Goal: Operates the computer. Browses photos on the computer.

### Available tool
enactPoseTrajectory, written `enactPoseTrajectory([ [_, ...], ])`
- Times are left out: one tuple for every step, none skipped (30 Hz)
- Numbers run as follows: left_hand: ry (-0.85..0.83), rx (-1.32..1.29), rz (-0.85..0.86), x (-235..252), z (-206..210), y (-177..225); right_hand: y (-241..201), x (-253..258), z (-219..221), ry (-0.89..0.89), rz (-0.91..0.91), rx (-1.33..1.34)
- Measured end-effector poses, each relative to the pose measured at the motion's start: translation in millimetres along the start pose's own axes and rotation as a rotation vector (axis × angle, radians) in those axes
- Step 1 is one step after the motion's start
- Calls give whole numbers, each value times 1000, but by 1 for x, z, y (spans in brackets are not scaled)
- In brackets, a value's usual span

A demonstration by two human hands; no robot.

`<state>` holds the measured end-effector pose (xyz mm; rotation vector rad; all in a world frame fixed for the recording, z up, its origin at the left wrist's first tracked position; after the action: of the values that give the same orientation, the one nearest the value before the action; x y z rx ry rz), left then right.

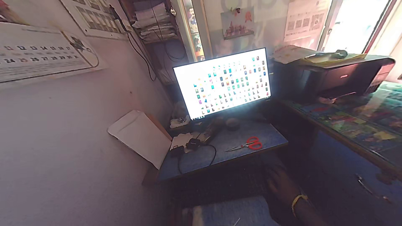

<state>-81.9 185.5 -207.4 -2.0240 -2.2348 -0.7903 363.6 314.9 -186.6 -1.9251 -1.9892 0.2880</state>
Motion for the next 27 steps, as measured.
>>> enactPoseTrajectory([
  [0,1,-1,0,0,0,1,0,1,1,-2,-2],
  [-4,3,-1,1,0,-1,1,0,1,5,-5,-1],
  [-9,4,-1,1,1,-1,1,0,2,10,-9,2],
  [-11,6,0,1,1,-2,2,0,2,12,-12,1],
  [-9,9,2,0,2,-2,2,-1,2,20,-16,-1],
  [-3,12,4,0,2,-2,1,-1,2,35,-25,-5],
  [-3,11,2,-1,1,-1,1,-1,2,43,-29,-7],
  [1,9,1,-1,1,-1,1,-1,1,37,-26,-7],
  [11,10,3,-1,2,-2,0,0,1,34,-25,-9],
  [19,13,4,-1,3,-3,0,0,0,35,-27,-10],
  [20,14,4,0,3,-3,0,0,0,37,-28,-10],
  [24,13,5,0,4,-4,0,0,0,32,-27,-11],
  [30,14,7,0,4,-4,0,0,-1,20,-22,-13],
  [42,18,11,-1,4,-4,-1,0,-1,10,-18,-13],
  [52,17,18,-1,4,-5,-1,0,-1,8,-17,-12],
  [52,20,19,-1,5,-4,-1,0,-1,3,-13,-10],
  [45,34,14,-1,4,-3,-1,-1,-1,1,-11,-10],
  [29,62,1,0,3,0,0,-1,0,2,-11,-5],
  [8,75,-11,0,1,2,1,-1,0,9,-16,1],
  [-11,79,-18,1,0,4,1,-1,0,15,-20,1],
  [-15,78,-20,0,-1,5,1,0,1,22,-24,-1],
  [-6,63,-18,-1,0,5,1,0,1,21,-27,1],
  [13,34,-12,-4,1,2,1,0,1,17,-31,-2],
  [18,20,-18,-5,2,1,0,0,1,8,-30,-7],
  [17,18,-27,-6,1,3,0,1,1,-4,-22,-17],
  [9,13,-38,-7,0,5,0,1,1,-26,-9,-27],
  [-2,12,-50,-7,-1,6,-1,0,0,-43,5,-31],
])
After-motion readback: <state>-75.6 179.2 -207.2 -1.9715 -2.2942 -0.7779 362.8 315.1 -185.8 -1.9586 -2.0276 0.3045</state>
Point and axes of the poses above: each hand's wrist, its own x-axis towards the middle knuckle, its own z-axis out of the palm, y = z × x, the point moved 3 cm from there along x, towards the middle knuckle, and after that the axes turned 11 degrees about z, right-handed, at the moved point
